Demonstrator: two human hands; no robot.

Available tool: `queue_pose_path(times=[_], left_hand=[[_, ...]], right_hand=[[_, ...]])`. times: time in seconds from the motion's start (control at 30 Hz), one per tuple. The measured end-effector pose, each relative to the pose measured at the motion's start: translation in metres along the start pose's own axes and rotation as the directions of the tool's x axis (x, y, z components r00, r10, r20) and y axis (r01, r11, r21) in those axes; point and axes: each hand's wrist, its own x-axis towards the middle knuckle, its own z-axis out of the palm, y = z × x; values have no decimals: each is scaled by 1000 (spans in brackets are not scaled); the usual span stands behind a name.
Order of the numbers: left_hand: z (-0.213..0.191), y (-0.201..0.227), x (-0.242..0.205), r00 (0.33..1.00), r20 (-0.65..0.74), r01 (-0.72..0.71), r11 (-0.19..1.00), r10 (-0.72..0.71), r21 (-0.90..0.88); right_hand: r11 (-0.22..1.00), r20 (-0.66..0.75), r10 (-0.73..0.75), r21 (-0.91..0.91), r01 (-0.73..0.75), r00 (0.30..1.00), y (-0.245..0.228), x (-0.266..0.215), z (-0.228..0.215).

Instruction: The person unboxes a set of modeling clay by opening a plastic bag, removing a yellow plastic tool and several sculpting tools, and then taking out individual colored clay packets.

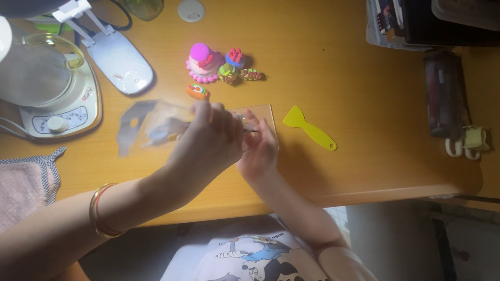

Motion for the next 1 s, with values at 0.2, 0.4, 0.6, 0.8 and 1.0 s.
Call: queue_pose_path(times=[0.2,0.4,0.6,0.8,1.0], left_hand=[[-40,-14,21,935,287,-234,971,211,50],[-18,9,1,991,133,-34,996,23,82],[-24,7,6,982,188,-47,979,9,198],[-18,16,-1,968,232,44,977,-93,209],[-31,8,-6,980,183,47,981,-83,189]], right_hand=[[995,-72,31,101,-23,997,27,49,-27],[985,-27,-58,163,62,998,8,65,-9],[986,-7,-75,151,76,997,-10,35,31],[992,-70,-114,54,118,991,-12,55,26],[992,-71,-118,39,121,990,-19,53,36]])
